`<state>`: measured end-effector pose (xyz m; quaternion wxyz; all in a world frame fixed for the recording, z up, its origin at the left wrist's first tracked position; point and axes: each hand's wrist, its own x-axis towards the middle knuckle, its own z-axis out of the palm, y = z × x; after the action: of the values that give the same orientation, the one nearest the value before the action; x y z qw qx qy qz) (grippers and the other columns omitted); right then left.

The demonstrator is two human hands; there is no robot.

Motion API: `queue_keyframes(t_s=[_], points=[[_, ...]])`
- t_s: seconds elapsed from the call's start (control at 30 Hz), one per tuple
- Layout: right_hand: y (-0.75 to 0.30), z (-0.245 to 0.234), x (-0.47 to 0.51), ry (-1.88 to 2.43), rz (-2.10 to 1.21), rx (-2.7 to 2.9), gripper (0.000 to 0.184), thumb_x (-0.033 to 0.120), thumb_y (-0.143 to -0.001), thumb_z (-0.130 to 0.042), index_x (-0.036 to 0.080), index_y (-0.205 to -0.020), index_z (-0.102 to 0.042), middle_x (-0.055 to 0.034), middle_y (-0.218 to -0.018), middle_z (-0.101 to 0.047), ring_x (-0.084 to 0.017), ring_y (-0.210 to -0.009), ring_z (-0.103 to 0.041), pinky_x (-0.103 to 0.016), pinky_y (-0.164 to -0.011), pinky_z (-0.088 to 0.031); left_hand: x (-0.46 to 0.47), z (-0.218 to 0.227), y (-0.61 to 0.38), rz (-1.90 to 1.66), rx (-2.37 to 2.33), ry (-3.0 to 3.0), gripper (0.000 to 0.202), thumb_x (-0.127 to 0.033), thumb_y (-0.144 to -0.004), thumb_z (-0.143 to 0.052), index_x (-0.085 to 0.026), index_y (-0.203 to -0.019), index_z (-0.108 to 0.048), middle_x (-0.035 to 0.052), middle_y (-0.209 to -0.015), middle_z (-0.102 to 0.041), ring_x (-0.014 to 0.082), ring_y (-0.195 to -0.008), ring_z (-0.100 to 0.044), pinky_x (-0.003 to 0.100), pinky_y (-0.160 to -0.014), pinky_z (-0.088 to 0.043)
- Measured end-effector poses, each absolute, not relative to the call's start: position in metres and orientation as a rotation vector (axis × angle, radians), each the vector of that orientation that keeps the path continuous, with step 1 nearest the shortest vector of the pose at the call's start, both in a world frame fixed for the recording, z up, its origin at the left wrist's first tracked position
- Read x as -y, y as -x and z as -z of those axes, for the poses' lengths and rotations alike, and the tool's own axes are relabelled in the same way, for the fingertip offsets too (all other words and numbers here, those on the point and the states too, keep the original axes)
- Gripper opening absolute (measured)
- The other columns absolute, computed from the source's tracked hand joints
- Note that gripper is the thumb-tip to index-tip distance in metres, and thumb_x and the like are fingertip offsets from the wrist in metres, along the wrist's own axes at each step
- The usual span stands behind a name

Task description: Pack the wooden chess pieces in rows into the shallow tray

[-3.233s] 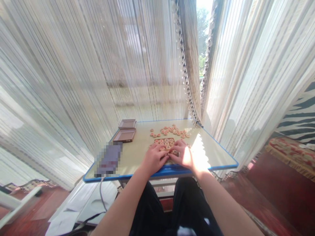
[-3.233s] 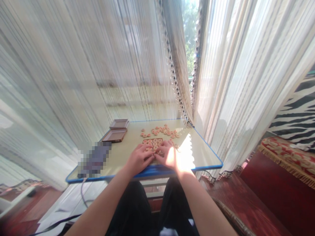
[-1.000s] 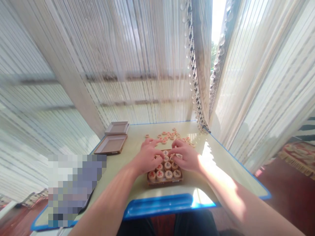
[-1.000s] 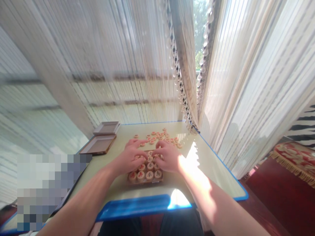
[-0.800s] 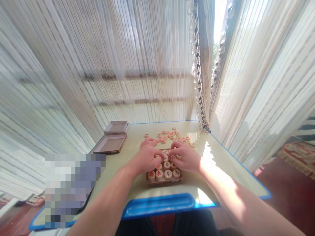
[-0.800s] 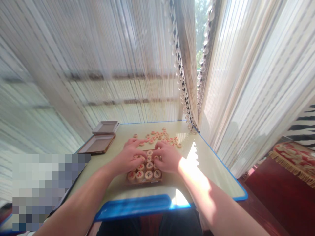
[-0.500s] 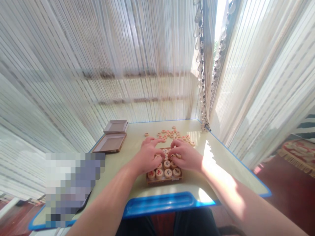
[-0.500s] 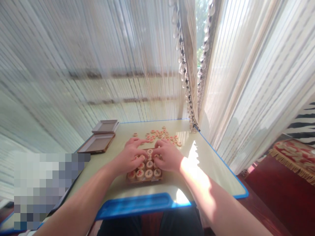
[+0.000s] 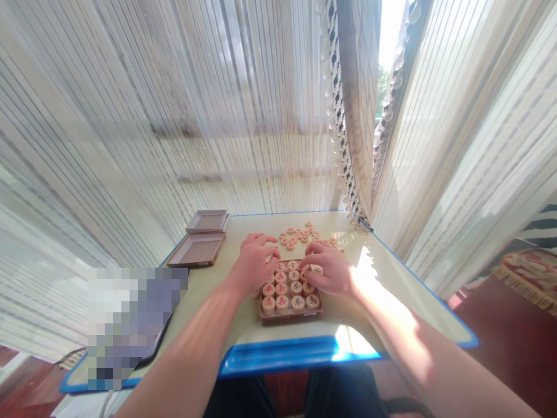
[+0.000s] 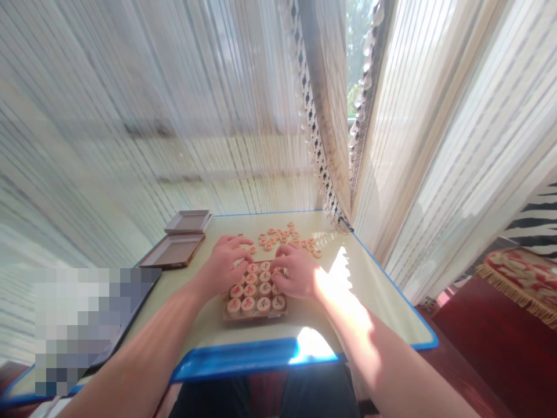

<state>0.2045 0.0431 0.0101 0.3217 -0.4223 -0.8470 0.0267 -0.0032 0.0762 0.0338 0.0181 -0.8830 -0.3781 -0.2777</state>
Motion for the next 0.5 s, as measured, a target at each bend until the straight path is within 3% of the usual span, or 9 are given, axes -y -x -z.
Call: queue_keyframes(t_s=[0.17, 0.37, 0.5], points=[[-0.212, -0.009, -0.05, 1.208, -0.058, 2.113, 0.019, 0.021, -0.072, -0.055, 0.021, -0.084, -0.069, -0.0045, -0.086, -0.056, -0.019, -0.086, -0.05, -0.034, -0.08, -0.04, -0.09, -0.029, 0.011, 0.957, 1.347, 2.558, 0.022, -0.017, -0.076, -0.048, -0.02, -0.081, -0.069, 0.0048, -0.101, -0.064, 0.0225, -0.1, -0.049, 0.042, -0.094, -0.037], [-0.215, -0.008, -0.049, 1.417, -0.127, 1.954, 0.021, 0.03, -0.077, -0.053, 0.022, -0.09, -0.067, -0.0036, -0.087, -0.058, -0.019, -0.089, -0.052, -0.032, -0.08, -0.042, -0.097, -0.03, 0.02, 0.834, 1.447, 2.604, 0.032, -0.012, -0.077, -0.039, -0.017, -0.096, -0.065, 0.0065, -0.108, -0.061, 0.0207, -0.102, -0.052, 0.034, -0.094, -0.039], [-0.212, -0.028, -0.055, 1.484, -0.272, 1.927, 0.028, 0.039, -0.081, -0.048, 0.023, -0.093, -0.067, -0.0047, -0.094, -0.059, -0.018, -0.088, -0.055, -0.031, -0.079, -0.043, -0.112, -0.039, 0.023, 0.601, 1.547, 2.802, 0.031, -0.009, -0.071, -0.045, -0.019, -0.092, -0.066, 0.0059, -0.104, -0.064, 0.0208, -0.1, -0.056, 0.033, -0.093, -0.04]])
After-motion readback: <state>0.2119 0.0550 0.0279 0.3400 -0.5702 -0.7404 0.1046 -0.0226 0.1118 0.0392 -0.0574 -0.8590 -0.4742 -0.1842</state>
